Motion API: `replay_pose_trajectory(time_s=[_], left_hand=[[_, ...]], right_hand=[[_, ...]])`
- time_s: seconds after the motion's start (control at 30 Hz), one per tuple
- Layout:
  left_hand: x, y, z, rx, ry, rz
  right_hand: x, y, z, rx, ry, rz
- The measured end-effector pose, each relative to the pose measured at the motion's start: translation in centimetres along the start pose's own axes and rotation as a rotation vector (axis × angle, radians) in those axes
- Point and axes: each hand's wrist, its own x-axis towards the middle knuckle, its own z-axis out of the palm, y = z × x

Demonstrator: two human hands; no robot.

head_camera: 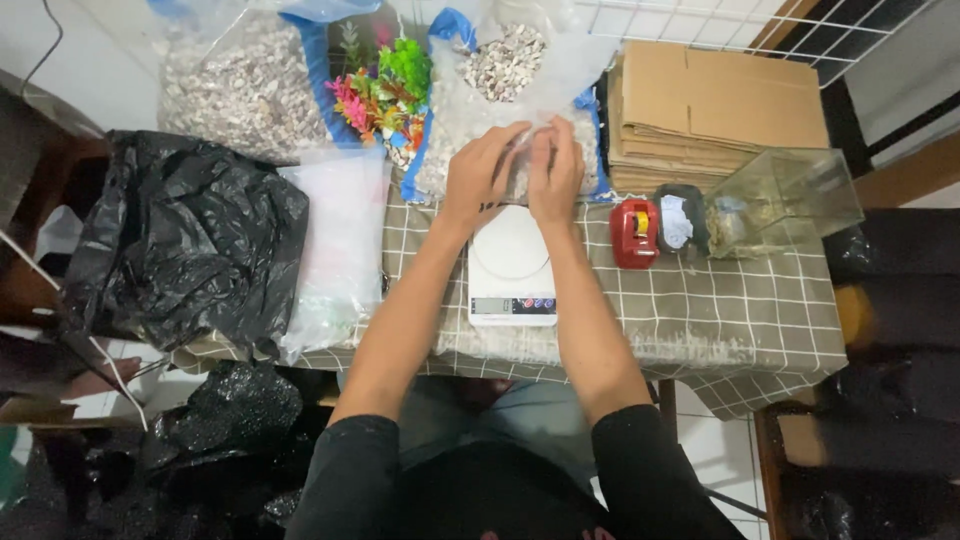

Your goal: Packaging and weighing small white gravel into plastic bags using a scoop and a digital scale.

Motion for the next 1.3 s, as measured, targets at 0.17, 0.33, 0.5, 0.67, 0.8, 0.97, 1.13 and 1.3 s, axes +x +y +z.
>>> replay_pose_trajectory(time_s=[0.17,0.33,0.5,0.67,0.8,0.97,1.13,1.3], left_hand=[[1.8,3.9,-1.7,-0.415,0.047,-0.329],[1.4,1.5,0.0,-0.644,0.066,-0.507],[1.3,0.0,0.6,-0.800,0.038,-0.570],[1.3,1.1,0.2,-0.901,0.083,-0.588],[2.9,3.8,-2.6,-1.232,0.054,-0.766],[1.4,1.1,-0.2,-1.632,0.123,-0.911],[0.5,-0.4,1.5,-1.688,0.265,-0.965],[1.6,0.8,-0.5,-1.584,0.287,-0.770]], right_hand=[[-0.1,0.4,0.5,0.001,0.042,-0.072],[0.9,-0.9,0.4,0.035,0.024,-0.168],[1.2,-1.4,0.5,0.084,0.125,-0.146],[1.6,-0.2,0.2,0.258,0.092,0.011],[1.0,1.6,-0.1,0.926,0.170,0.653],[1.1,0.6,-0.6,1.329,0.038,0.777],[1.2,0.7,0.3,1.391,-0.107,0.693],[1.2,-1.0,0.4,1.265,0.086,0.757]])
